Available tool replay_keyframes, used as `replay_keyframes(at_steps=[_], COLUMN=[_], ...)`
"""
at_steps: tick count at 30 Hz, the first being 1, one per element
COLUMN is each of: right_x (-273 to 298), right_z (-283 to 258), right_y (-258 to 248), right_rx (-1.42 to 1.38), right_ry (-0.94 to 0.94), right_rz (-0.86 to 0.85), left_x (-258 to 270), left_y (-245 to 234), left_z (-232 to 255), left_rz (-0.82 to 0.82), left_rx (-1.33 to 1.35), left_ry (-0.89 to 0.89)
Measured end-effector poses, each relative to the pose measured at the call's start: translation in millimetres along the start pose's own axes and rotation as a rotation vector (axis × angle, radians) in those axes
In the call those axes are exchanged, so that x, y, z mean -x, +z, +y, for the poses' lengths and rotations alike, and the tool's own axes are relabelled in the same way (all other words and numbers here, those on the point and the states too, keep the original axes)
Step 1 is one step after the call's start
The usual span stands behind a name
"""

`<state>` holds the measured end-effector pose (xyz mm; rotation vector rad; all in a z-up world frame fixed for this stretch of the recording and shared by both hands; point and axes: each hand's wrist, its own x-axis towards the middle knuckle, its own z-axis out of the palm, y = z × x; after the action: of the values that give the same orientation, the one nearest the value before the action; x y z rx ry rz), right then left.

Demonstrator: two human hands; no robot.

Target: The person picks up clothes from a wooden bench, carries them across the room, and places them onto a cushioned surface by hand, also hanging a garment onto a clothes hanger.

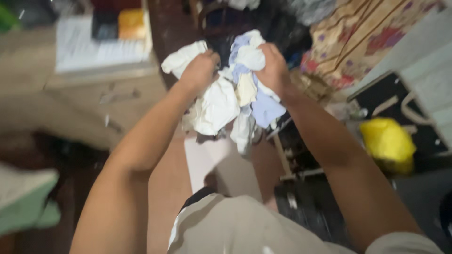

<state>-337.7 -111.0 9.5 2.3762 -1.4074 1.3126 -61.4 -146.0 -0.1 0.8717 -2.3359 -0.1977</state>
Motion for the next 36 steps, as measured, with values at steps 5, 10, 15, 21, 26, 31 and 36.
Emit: replay_keyframes(at_steps=[5, 10, 15, 21, 26, 31, 36], right_x=[-57, -132, -222, -344, -433, -515, -600], right_z=[87, 174, 268, 367, 439, 514, 565], right_y=[21, 44, 77, 110, 141, 185, 221], right_rx=[0.052, 0.043, 0.065, 0.056, -0.022, 0.019, -0.004], right_ry=[-0.031, 0.011, -0.062, -0.102, -0.163, -0.162, -0.15], right_rz=[0.042, 0.06, 0.098, 0.118, 0.116, 0.18, 0.218], left_x=[-108, -210, -316, -445, -537, -626, -716], left_y=[21, 47, 72, 79, 88, 102, 107], left_z=[-60, -131, -212, -290, -361, -443, -518], left_rz=[-0.032, -0.039, 0.07, 0.123, 0.17, 0.222, 0.262], left_rx=[0.025, 0.038, -0.025, -0.073, -0.086, -0.092, -0.032], left_ry=[0.036, 0.078, 0.175, 0.15, 0.157, 0.154, 0.198])
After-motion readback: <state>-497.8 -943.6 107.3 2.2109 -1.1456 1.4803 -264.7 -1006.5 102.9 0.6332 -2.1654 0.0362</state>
